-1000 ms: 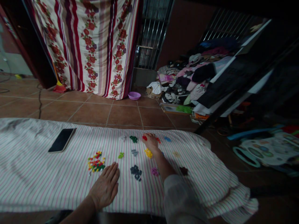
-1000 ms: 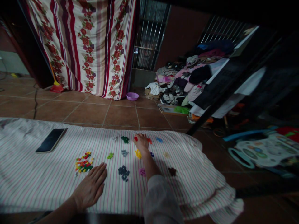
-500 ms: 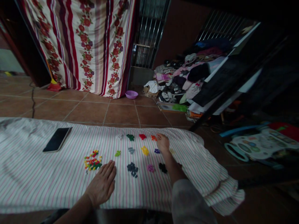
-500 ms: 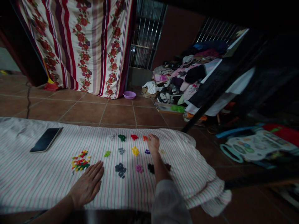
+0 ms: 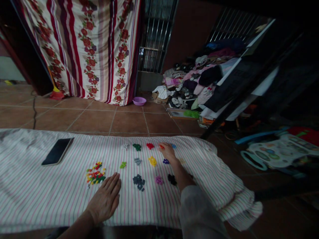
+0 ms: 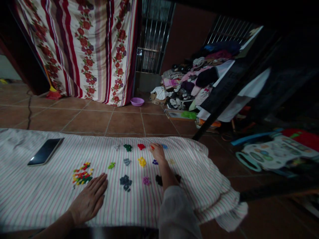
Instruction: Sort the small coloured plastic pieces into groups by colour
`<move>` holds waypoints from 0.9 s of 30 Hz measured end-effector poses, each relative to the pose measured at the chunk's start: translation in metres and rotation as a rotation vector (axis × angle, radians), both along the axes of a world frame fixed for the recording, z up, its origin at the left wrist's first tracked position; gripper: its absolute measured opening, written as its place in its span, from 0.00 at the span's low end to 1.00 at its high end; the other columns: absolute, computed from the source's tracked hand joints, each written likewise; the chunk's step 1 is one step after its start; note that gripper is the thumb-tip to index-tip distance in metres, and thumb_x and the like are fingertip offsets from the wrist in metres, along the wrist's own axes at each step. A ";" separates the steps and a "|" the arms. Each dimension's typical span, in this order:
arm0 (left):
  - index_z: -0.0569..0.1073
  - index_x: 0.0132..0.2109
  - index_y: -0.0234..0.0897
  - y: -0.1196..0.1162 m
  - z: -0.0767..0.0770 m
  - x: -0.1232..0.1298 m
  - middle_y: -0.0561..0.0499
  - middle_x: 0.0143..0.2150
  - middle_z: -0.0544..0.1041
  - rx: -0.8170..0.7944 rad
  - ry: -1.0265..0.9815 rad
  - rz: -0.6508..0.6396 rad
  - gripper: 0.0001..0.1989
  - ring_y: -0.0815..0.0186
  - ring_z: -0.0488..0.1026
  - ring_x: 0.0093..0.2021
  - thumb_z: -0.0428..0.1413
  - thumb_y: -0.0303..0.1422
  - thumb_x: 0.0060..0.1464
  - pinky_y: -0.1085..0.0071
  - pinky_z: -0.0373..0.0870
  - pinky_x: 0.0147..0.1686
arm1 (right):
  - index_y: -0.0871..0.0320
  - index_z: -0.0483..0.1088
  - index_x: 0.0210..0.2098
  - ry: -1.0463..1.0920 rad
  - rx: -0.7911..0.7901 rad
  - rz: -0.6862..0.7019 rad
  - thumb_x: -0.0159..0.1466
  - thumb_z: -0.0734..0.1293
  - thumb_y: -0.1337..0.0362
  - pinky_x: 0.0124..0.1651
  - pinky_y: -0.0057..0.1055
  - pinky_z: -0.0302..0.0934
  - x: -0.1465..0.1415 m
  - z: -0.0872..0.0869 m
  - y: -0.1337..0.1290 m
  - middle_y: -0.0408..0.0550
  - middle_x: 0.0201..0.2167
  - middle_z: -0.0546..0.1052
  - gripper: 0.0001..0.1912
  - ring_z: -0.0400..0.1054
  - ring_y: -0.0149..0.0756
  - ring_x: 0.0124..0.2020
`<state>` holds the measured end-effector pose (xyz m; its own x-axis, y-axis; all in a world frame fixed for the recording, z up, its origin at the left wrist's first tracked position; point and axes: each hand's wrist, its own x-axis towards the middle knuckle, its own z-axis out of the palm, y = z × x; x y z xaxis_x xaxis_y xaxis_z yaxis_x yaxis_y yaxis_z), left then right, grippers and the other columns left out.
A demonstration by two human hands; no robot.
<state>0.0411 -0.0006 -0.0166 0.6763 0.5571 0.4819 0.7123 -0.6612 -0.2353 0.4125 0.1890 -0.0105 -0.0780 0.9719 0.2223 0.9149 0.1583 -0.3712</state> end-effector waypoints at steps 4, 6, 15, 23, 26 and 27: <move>0.67 0.56 0.32 0.000 -0.001 0.000 0.39 0.59 0.68 -0.017 -0.014 0.005 0.21 0.55 0.59 0.63 0.47 0.31 0.56 0.60 0.62 0.57 | 0.57 0.75 0.41 0.009 -0.020 -0.022 0.58 0.65 0.68 0.52 0.33 0.60 0.006 -0.001 0.001 0.50 0.43 0.78 0.12 0.70 0.38 0.45; 0.67 0.56 0.31 -0.001 -0.001 0.000 0.39 0.59 0.68 -0.017 -0.012 0.005 0.21 0.55 0.59 0.63 0.47 0.31 0.55 0.60 0.61 0.57 | 0.57 0.75 0.42 0.023 -0.016 -0.022 0.58 0.65 0.68 0.52 0.33 0.60 0.007 -0.001 0.001 0.50 0.43 0.78 0.13 0.70 0.39 0.45; 0.67 0.56 0.31 0.000 -0.002 -0.001 0.39 0.59 0.68 -0.009 -0.025 -0.010 0.21 0.55 0.58 0.63 0.47 0.31 0.56 0.60 0.58 0.59 | 0.54 0.74 0.43 0.237 0.036 -0.051 0.56 0.66 0.63 0.48 0.34 0.64 0.022 0.000 -0.010 0.48 0.43 0.77 0.15 0.70 0.39 0.46; 0.67 0.56 0.32 0.000 -0.006 -0.001 0.39 0.60 0.68 0.003 -0.029 -0.002 0.22 0.56 0.59 0.63 0.47 0.32 0.56 0.61 0.58 0.58 | 0.60 0.74 0.45 0.228 -0.015 -0.235 0.53 0.67 0.64 0.42 0.33 0.66 0.036 -0.009 -0.023 0.53 0.38 0.77 0.20 0.72 0.39 0.37; 0.67 0.56 0.32 0.000 -0.006 -0.002 0.39 0.60 0.68 0.007 -0.024 -0.005 0.22 0.55 0.60 0.63 0.47 0.32 0.56 0.61 0.59 0.58 | 0.60 0.74 0.42 0.257 0.001 -0.245 0.52 0.66 0.66 0.42 0.34 0.67 0.034 -0.015 -0.019 0.52 0.36 0.78 0.17 0.73 0.39 0.35; 0.67 0.56 0.32 0.000 -0.006 -0.002 0.39 0.60 0.68 0.007 -0.022 -0.004 0.22 0.55 0.60 0.63 0.47 0.32 0.56 0.61 0.59 0.57 | 0.60 0.74 0.41 0.267 0.013 -0.244 0.52 0.65 0.67 0.42 0.34 0.67 0.033 -0.016 -0.016 0.51 0.35 0.78 0.17 0.73 0.39 0.35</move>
